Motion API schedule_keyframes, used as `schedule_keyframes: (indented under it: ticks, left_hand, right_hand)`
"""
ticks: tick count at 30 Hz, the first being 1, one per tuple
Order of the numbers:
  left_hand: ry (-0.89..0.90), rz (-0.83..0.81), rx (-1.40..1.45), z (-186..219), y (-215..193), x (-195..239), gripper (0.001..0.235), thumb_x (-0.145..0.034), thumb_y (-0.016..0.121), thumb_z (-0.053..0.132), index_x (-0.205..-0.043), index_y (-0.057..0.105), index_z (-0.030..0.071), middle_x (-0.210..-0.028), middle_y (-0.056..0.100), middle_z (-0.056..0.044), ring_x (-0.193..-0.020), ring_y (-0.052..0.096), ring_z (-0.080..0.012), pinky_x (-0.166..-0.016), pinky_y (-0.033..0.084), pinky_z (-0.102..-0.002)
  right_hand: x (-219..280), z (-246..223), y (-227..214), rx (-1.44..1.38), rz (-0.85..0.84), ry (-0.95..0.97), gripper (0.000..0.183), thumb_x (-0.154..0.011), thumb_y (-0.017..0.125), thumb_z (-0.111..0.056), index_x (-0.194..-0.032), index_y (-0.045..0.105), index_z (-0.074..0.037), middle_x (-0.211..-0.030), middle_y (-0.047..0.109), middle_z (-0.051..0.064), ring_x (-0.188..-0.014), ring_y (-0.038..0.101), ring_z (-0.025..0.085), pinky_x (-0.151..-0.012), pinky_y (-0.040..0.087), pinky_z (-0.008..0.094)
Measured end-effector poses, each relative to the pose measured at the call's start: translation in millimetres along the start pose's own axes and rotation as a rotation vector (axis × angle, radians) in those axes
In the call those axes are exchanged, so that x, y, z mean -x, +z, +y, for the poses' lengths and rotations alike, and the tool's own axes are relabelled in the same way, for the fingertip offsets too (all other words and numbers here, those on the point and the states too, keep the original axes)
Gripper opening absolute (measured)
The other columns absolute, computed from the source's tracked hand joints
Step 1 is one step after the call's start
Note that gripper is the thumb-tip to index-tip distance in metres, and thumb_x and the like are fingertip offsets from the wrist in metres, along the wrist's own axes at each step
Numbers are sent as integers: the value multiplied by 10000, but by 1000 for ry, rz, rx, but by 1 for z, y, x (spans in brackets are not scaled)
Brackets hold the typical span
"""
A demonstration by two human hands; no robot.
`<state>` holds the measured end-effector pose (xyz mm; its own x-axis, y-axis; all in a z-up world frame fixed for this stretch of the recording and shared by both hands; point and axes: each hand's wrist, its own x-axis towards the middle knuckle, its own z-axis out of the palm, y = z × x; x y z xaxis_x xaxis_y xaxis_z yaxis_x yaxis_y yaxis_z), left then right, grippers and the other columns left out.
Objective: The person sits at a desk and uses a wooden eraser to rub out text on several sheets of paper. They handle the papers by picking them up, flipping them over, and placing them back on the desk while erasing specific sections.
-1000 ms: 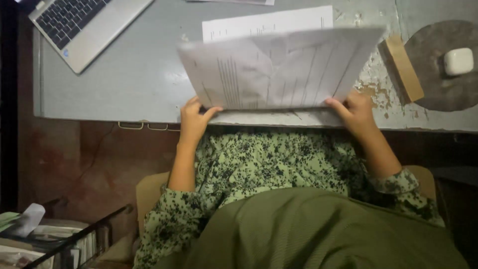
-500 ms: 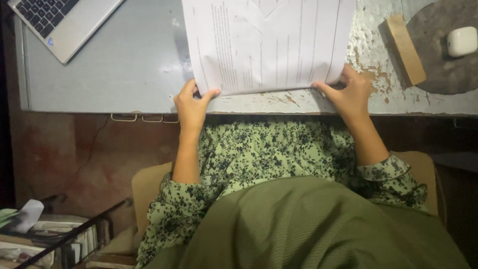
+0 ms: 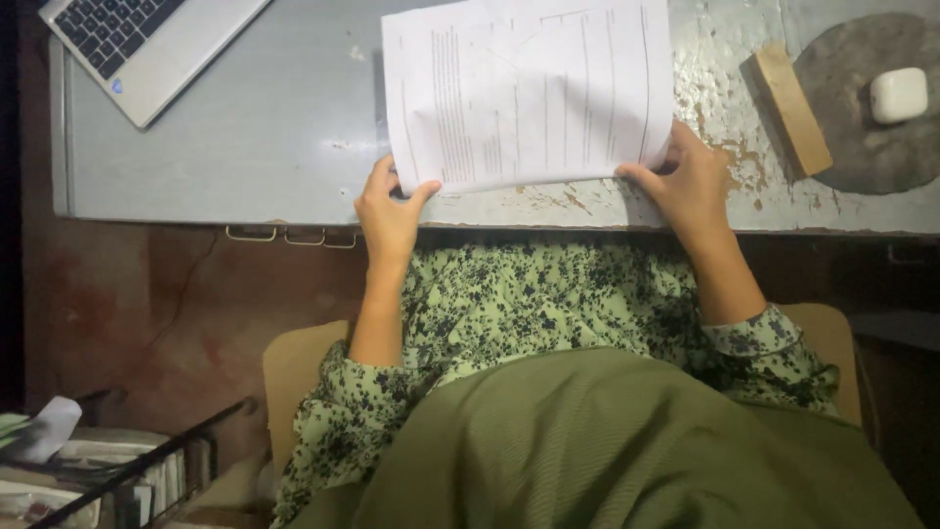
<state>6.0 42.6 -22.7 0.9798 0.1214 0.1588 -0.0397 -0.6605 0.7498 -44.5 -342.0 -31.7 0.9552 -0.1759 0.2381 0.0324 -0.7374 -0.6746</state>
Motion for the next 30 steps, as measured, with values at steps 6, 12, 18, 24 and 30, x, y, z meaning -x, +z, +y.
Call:
schedule_keyframes:
  ticks: [6, 12, 18, 24, 30]
  left_hand:
    - [-183, -3, 82, 23, 3, 9, 895, -801, 886, 29, -1551, 406, 119, -1100, 663, -199, -1127, 633, -401, -886, 623, -476]
    - [303, -70, -147, 38, 30, 28, 741, -880, 693, -109, -1530, 439, 139, -1538, 380, -120, -1452, 368, -379, -1185, 364, -573]
    - [708, -330, -237, 13, 48, 32, 618, -944, 598, -50, -1493, 542, 226, -1641, 391, -48, -1500, 364, -397, -1187, 256, -704]
    - [738, -311, -309, 11, 57, 39, 551, -984, 592, 328, -1526, 502, 279, -1676, 305, -89, -1549, 232, -438, -1157, 112, -792]
    - [788, -312, -408, 20, 53, 41, 693, -947, 592, 624, -1560, 433, 345, -1684, 253, -145, -1533, 193, -512, -1125, 73, -831]
  right_hand:
    - [-2, -47, -8, 46, 28, -40, 881, -699, 1020, -218, -1408, 608, 104, -1046, 742, 270, -979, 708, 440, -858, 553, 491]
    - [-1, -39, 0, 219, 48, -86, 949, -681, 1010, -276, -1470, 607, 65, -1089, 750, 265, -967, 699, 471, -827, 554, 520]
    - [-1, -33, 3, 280, 9, -45, 1002, -693, 989, -384, -1523, 582, 1, -1082, 756, 212, -983, 714, 416, -835, 561, 478]
    - [5, -17, 10, 257, 26, -21, 1004, -694, 999, -351, -1521, 565, 18, -1051, 756, 218, -980, 710, 420, -842, 556, 479]
    - [0, -41, 8, 183, 19, 67, 1002, -720, 981, -188, -1571, 478, -24, -959, 759, 244, -932, 724, 449, -788, 567, 502]
